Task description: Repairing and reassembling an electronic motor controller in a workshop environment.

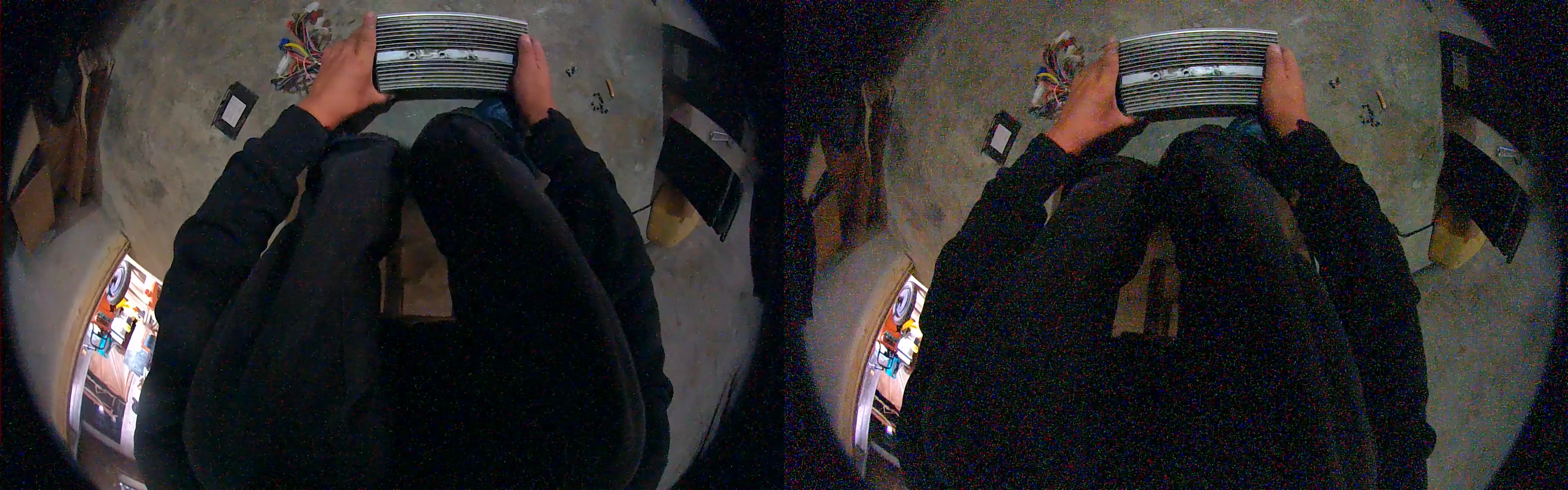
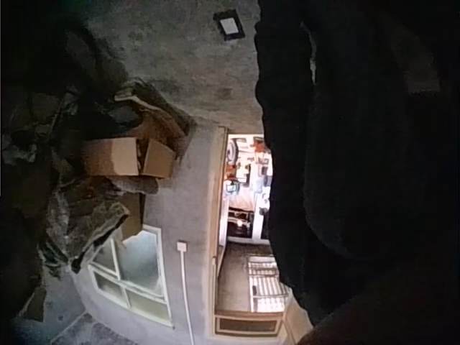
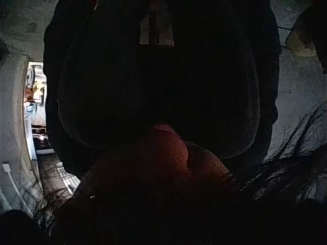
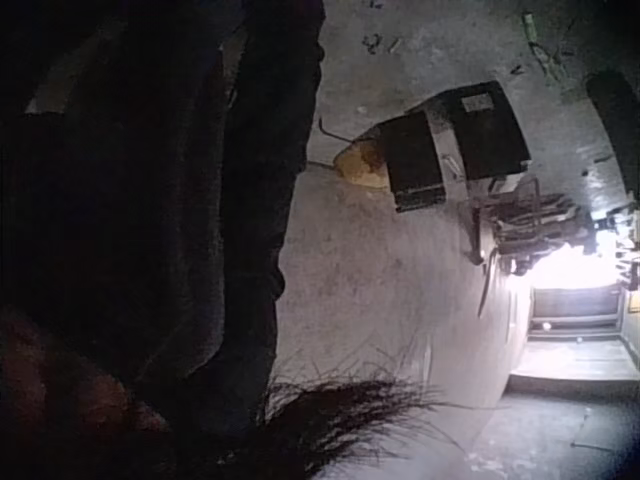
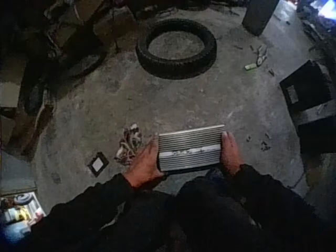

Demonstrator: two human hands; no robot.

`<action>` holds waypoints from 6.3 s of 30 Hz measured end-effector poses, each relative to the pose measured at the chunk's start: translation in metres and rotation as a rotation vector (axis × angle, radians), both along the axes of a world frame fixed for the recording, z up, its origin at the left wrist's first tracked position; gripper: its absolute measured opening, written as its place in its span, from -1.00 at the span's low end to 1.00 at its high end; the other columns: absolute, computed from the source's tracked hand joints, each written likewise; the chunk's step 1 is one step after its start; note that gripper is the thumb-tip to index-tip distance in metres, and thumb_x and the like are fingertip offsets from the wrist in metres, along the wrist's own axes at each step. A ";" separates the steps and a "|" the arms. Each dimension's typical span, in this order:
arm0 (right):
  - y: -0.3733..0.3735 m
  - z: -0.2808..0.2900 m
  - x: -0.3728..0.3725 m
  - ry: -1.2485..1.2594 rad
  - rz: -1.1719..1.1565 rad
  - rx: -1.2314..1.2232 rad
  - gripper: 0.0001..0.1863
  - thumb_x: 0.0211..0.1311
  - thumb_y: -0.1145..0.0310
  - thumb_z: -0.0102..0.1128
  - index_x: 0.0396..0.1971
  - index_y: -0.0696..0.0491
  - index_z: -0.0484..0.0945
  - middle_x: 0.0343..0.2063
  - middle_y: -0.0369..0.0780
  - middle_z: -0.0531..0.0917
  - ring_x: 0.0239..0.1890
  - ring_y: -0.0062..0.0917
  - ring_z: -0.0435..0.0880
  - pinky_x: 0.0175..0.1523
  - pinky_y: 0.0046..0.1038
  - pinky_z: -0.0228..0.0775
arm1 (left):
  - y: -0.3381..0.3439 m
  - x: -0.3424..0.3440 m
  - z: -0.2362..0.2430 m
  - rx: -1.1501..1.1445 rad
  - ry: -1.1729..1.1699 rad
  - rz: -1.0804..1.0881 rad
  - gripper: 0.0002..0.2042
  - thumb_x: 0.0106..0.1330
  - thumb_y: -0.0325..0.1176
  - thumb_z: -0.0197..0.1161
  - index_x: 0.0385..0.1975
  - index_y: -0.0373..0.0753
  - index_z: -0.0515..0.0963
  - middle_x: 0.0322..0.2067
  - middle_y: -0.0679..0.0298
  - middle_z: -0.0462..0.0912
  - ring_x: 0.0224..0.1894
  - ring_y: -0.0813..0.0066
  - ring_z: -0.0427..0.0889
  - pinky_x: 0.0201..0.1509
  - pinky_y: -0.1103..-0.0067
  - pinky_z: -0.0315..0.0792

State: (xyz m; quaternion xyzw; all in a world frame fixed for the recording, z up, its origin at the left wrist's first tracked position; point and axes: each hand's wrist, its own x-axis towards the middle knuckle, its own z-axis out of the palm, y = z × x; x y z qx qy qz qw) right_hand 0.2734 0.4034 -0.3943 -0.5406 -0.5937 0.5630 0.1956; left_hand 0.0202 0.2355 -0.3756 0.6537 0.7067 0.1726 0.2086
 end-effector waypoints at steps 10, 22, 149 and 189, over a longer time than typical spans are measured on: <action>0.000 -0.001 0.002 -0.037 0.011 0.018 -0.50 0.53 0.03 -0.26 -0.03 0.19 0.45 -0.14 -0.08 0.61 -0.09 -0.33 0.56 0.08 -0.32 0.34 | 0.000 0.001 -0.005 0.060 0.051 -0.013 0.22 -0.21 -0.14 0.57 0.40 -0.47 -0.14 0.10 -0.17 0.44 0.03 -0.15 0.52 0.19 0.20 0.35; -0.001 -0.002 0.004 -0.014 0.004 -0.021 -0.50 0.52 0.03 -0.25 -0.05 0.20 0.44 -0.16 -0.07 0.60 -0.10 -0.33 0.56 0.06 -0.30 0.35 | -0.002 0.001 -0.012 0.077 0.017 -0.032 0.17 -0.20 -0.13 0.56 0.42 -0.37 -0.05 0.14 -0.17 0.39 0.00 -0.17 0.52 0.16 0.19 0.36; 0.005 0.019 -0.004 0.097 -0.022 -0.265 -0.48 0.50 0.05 -0.18 -0.09 0.22 0.58 -0.20 -0.21 0.67 -0.17 -0.57 0.58 0.00 -0.48 0.37 | -0.027 -0.025 0.007 0.023 0.111 -0.051 -0.02 -0.06 0.12 0.46 0.33 -0.31 0.22 0.01 0.01 0.48 0.07 0.08 0.44 0.22 0.28 0.21; 0.004 0.016 -0.004 0.042 -0.003 -0.152 -0.45 0.48 0.03 -0.15 -0.16 0.25 0.62 -0.24 -0.16 0.70 -0.19 -0.46 0.63 -0.03 -0.40 0.41 | -0.001 -0.003 0.026 -0.238 -0.008 -0.024 0.25 -0.19 0.20 0.52 0.35 -0.55 -0.05 0.20 -0.24 0.34 0.29 -0.09 0.32 0.30 0.26 0.18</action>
